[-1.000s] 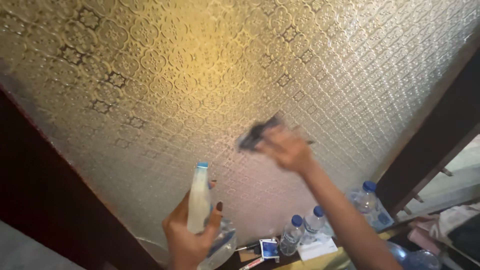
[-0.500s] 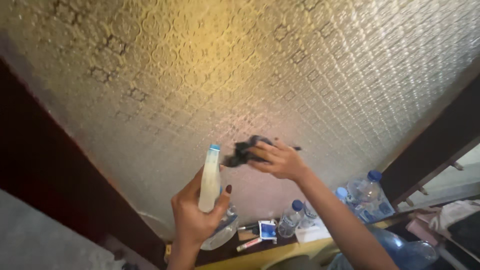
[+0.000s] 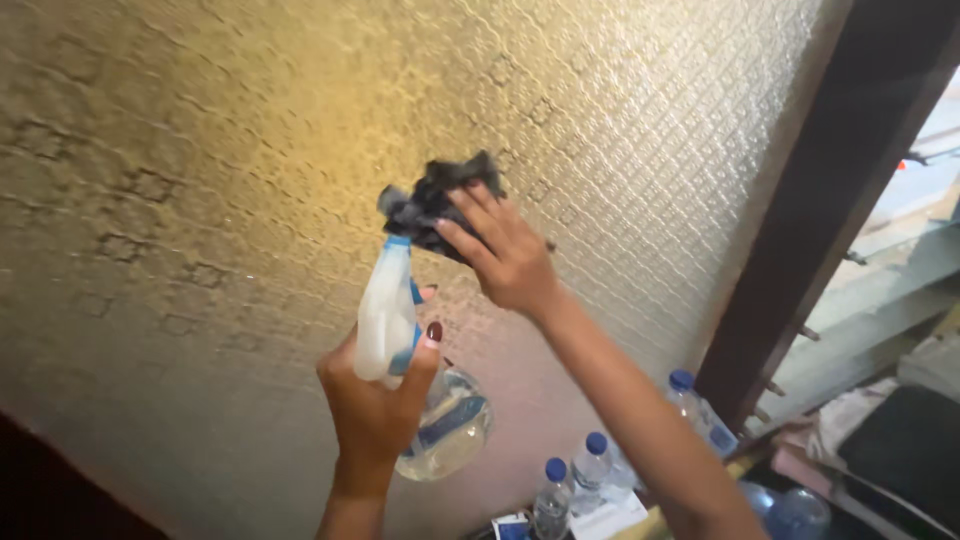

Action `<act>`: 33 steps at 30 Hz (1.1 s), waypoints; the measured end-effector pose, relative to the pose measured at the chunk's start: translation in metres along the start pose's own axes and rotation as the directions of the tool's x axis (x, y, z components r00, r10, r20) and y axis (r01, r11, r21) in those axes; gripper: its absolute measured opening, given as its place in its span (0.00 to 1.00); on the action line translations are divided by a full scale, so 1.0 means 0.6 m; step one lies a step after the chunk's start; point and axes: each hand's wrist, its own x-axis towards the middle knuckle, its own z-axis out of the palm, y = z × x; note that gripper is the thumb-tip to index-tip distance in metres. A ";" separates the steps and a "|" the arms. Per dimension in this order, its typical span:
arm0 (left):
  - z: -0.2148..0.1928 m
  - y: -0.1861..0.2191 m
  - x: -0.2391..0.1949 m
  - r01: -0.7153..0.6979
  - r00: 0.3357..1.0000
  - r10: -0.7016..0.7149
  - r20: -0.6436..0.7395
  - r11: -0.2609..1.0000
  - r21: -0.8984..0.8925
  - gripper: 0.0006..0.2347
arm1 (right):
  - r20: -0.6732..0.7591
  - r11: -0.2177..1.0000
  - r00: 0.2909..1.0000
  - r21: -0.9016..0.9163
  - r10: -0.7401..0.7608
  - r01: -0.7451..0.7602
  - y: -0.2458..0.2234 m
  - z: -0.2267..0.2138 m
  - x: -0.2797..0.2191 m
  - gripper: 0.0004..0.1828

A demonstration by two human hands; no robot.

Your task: The person sprays a cleaning liquid from a bottle onto a textured glass partition and wipes the surface with a cloth.

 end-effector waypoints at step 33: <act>0.214 -0.048 0.043 -0.034 0.953 -0.022 0.302 0.983 0.178 0.24 | -0.455 0.596 0.649 -0.277 0.610 -0.754 0.433 -0.247 -0.165 0.27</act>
